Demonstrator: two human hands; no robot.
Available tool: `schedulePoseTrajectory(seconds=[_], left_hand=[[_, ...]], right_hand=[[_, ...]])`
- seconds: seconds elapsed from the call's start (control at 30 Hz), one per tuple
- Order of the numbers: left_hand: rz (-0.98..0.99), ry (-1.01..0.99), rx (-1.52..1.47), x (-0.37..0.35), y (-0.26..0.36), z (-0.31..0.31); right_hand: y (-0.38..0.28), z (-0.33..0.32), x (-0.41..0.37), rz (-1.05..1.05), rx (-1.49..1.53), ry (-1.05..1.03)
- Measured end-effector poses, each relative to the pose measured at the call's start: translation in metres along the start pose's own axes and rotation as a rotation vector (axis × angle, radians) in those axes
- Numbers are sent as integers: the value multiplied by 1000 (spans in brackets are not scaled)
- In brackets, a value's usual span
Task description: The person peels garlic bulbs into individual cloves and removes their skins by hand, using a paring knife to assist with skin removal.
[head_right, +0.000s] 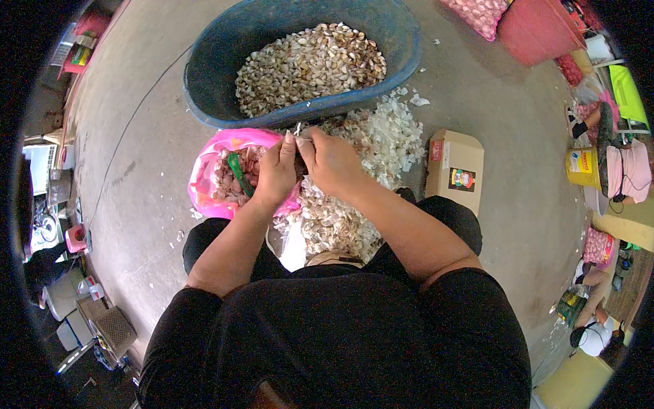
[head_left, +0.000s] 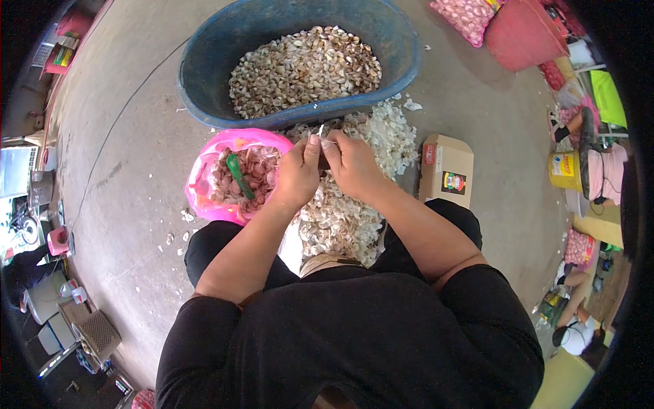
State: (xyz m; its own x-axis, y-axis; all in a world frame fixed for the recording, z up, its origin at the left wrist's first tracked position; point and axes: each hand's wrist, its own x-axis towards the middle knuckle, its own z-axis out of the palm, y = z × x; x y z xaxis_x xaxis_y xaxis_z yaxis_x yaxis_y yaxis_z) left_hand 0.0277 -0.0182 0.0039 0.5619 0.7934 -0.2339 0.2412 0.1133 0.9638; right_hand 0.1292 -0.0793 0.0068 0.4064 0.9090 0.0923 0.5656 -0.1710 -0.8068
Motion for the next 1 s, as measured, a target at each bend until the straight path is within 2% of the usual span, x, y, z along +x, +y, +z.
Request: schedulePoseTrajectory(seconds=[0.1, 0.2, 0.37, 0.4, 0.5, 0.57, 0.7, 0.8, 0.9, 1.0], left_hand=[[108, 95, 216, -1, -11, 3], [152, 96, 223, 0, -10, 1], [31, 26, -118, -6, 4, 1], [27, 15, -164, -6, 5, 1], [-26, -66, -15, 1, 13, -7], [33, -101, 33, 3, 10, -9], [60, -151, 47, 10, 1, -16], [-307, -260, -256, 11, 6, -23], [-283, -229, -274, 7, 15, -21], [-204, -164, -150, 17, -3, -26]], right_hand=[[-10, -4, -2, 6, 51, -8], [-8, -1, -1, -65, 75, 15], [-2, -5, -2, -143, 173, 12], [-1, -6, -1, -126, 186, -20], [7, -7, 2, -68, 264, -105], [16, -4, 3, -22, 368, -148], [15, -5, 4, 213, 637, -265], [13, -5, 4, 304, 730, -282], [15, -8, 6, 384, 754, -325], [22, -6, 6, 411, 762, -335]])
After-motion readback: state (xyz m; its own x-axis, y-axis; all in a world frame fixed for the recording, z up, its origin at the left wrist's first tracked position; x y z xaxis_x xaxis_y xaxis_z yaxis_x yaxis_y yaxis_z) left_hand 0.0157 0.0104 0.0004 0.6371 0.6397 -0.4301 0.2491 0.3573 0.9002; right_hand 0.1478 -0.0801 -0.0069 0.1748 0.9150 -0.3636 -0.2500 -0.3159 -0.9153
